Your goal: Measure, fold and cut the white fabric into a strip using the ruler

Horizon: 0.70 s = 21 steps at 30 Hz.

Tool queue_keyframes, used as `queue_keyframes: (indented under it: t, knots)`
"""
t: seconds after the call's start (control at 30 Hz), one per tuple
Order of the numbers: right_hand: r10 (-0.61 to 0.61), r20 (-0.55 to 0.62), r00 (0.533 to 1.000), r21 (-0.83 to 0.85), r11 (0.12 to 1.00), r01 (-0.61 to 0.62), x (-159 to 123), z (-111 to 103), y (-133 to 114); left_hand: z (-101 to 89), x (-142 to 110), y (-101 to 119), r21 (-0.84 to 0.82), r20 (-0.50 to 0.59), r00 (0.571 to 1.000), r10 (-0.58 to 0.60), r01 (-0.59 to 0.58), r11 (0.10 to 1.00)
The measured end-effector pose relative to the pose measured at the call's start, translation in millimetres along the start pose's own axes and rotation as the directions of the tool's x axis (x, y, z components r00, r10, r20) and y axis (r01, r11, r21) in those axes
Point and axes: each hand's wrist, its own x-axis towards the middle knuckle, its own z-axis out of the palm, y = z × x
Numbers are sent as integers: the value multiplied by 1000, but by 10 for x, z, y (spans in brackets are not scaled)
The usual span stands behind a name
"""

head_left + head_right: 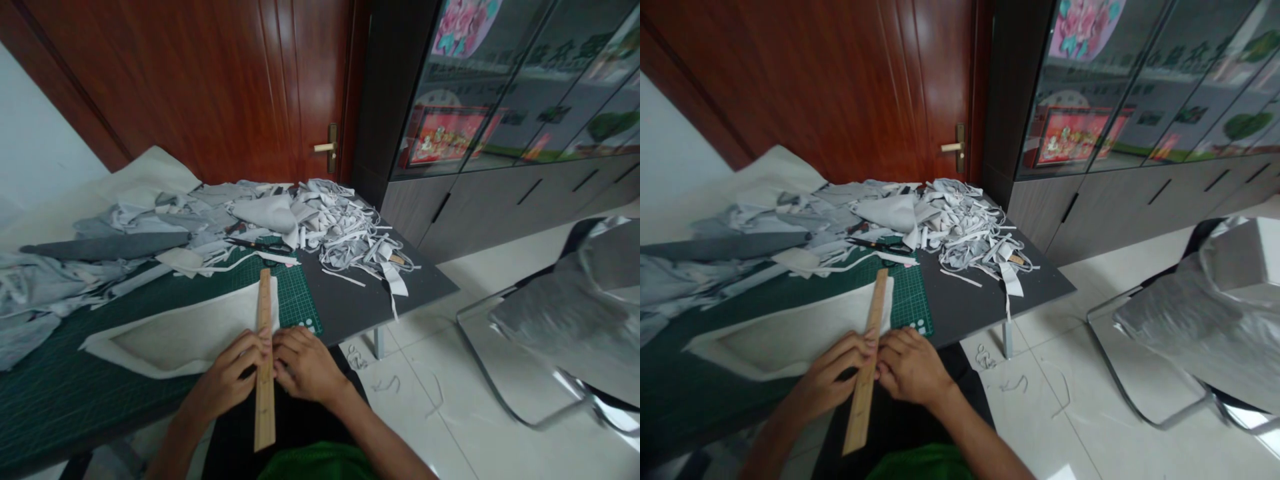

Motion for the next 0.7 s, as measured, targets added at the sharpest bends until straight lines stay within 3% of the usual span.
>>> queue_keyframes:
  t: [0.27,0.47,0.6,0.7]
  knots:
    - [-103,-35,994,10,995,103,-295,121,85,17,-33,-1,-4,27,999,-40,40,999]
    - [-18,-41,999,105,994,22,-275,54,6,13,-65,-2,35,38,999,-9,7,999]
    - [107,-40,993,89,991,-103,-200,-7,-115,25,-113,-16,78,44,998,41,-45,996]
    - [152,4,988,89,984,-151,-114,-89,-170,35,-148,-34,52,-18,1000,17,-16,999]
